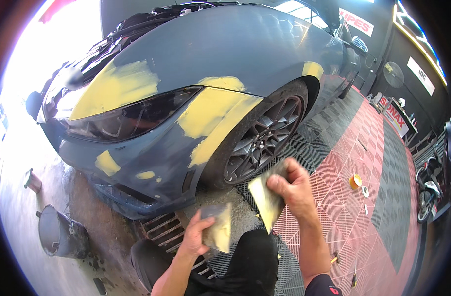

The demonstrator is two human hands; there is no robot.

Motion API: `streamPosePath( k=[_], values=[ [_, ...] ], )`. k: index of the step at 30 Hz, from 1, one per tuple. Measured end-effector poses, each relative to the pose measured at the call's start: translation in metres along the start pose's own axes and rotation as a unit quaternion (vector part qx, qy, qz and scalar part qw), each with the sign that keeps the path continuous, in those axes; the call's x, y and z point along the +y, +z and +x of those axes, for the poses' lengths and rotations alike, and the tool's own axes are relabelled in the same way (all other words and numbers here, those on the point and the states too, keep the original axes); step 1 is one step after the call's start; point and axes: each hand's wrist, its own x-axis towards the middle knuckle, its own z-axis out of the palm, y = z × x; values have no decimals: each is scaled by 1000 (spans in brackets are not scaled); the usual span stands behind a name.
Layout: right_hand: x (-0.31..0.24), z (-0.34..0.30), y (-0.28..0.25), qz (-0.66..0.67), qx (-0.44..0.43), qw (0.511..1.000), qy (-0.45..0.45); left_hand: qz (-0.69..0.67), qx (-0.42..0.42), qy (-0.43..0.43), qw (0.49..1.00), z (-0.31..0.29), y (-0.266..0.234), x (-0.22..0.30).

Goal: The person sands the front bumper and fender of a dark-colored car using a sanding block and sandpaper. They work on multiple taped-off sections, moving between the bumper and wheel arch, and briefly pause to handle the sandpaper before resuming sanding.

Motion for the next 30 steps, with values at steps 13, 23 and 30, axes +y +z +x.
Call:
streamPosePath(
  k=[13,23,30],
  values=[
    [4,-32,-39,-494,-46,819,-287,304,9,205,930,15,57,27],
    [22,-64,-5,-514,-296,732,-335,364,81,360,855,20,72,31],
    [28,-62,41,-368,-268,764,-458,45,48,97,993,33,48,26]
  ],
)
